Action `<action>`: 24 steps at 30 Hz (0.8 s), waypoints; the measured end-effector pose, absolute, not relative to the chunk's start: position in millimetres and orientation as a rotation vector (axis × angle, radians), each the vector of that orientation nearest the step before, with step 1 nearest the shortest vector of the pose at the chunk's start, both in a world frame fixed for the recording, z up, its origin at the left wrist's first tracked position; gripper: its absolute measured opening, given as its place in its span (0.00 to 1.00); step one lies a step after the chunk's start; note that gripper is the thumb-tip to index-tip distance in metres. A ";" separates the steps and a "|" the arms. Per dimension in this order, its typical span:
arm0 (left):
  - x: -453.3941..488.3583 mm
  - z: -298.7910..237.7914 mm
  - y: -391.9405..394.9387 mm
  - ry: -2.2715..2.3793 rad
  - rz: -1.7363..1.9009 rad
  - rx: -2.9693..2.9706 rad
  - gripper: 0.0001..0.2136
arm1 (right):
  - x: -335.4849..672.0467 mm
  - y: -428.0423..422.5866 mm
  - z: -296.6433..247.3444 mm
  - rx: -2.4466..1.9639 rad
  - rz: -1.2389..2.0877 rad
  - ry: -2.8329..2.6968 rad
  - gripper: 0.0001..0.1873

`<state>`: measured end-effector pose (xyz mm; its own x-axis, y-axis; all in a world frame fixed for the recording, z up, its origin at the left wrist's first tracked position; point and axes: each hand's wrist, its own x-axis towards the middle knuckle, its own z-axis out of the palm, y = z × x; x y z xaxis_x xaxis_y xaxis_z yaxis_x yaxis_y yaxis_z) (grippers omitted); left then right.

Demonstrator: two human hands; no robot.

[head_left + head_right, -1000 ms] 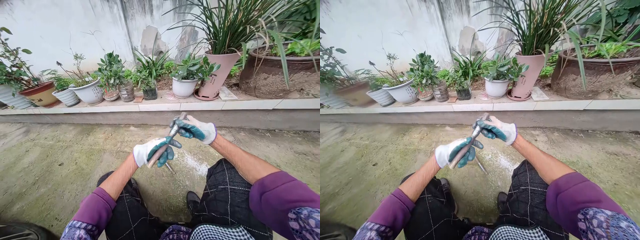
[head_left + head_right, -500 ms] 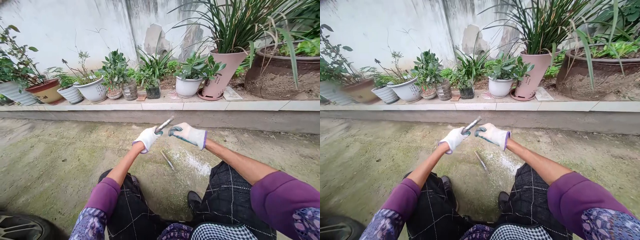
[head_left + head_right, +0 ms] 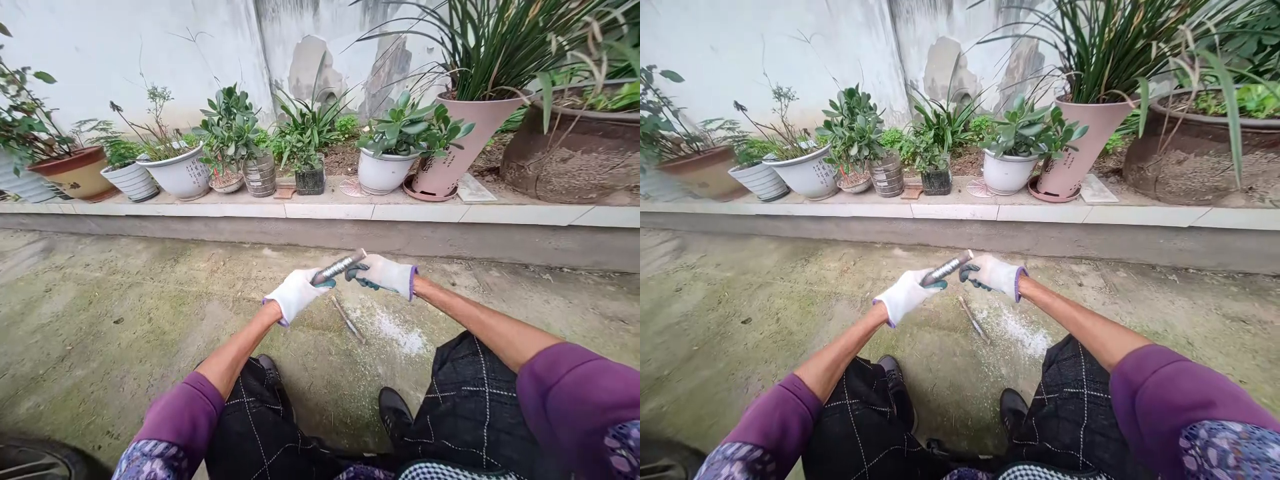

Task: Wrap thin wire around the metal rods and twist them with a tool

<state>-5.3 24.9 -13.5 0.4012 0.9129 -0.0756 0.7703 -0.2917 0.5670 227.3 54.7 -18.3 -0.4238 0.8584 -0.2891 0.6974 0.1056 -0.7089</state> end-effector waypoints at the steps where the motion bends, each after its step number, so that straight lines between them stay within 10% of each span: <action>1: -7.6 -14.1 30.6 1.457 0.408 2.097 0.20 | 220.7 50.8 -18.3 -1.547 1.259 -2.178 0.14; 12: 6.5 -18.0 21.3 1.550 -0.416 2.471 0.09 | 220.8 43.8 -14.8 -1.333 0.655 -2.674 0.11; 24: 8.1 -19.9 38.7 1.583 0.520 1.888 0.16 | 208.2 34.9 2.1 -1.314 0.966 -2.427 0.15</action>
<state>8.1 38.7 -19.9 0.2065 0.9746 -0.0864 0.7336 -0.0958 0.6728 208.2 34.9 2.1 -0.5773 0.8085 -0.1147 0.6662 0.3851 -0.6387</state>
